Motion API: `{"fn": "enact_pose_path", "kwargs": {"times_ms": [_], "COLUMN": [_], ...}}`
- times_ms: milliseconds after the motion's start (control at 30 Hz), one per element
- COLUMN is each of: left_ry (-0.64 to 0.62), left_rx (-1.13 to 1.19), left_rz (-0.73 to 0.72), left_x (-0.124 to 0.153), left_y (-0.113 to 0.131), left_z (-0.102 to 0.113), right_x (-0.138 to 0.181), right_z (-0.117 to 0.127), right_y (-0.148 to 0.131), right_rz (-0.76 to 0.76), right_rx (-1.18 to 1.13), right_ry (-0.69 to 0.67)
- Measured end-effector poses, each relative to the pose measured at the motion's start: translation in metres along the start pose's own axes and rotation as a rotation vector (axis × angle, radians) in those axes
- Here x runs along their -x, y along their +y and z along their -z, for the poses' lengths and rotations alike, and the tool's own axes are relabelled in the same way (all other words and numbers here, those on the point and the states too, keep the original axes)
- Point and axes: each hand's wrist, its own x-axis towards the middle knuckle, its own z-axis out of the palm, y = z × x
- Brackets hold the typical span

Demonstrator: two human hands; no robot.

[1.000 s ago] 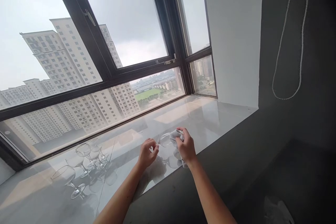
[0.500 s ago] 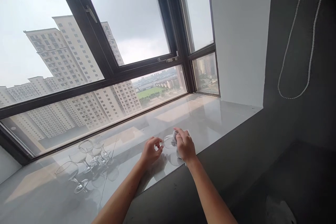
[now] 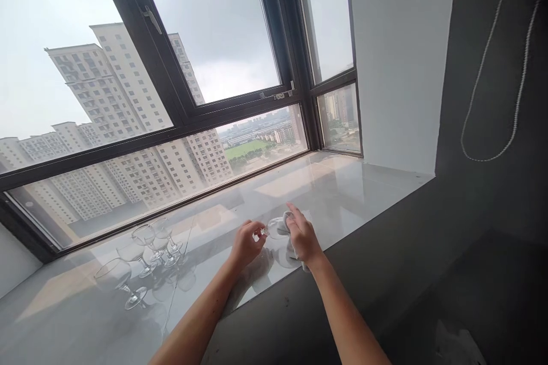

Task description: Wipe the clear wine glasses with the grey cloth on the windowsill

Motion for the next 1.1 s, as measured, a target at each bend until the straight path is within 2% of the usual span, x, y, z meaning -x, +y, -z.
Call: {"fn": "enact_pose_path", "kwargs": {"times_ms": [467,867,1100], "left_ry": [0.030,-0.006,-0.054], "left_rx": [-0.026,0.007,-0.090], "left_rz": [-0.045,-0.063,-0.088], "left_x": [-0.0002,-0.0004,-0.0020], "left_y": [0.0005,-0.0023,-0.0013], "left_z": [0.0031,-0.0020,-0.0011], "right_x": [0.0071,0.0056,0.0079], "right_z": [0.0047,0.0008,-0.0010], "right_y": [-0.0052,-0.0080,-0.0075], "right_rz": [-0.011,-0.006,-0.030], "right_rx": [-0.092,-0.112,-0.291], "right_ry": [-0.232,-0.193,-0.130]}}
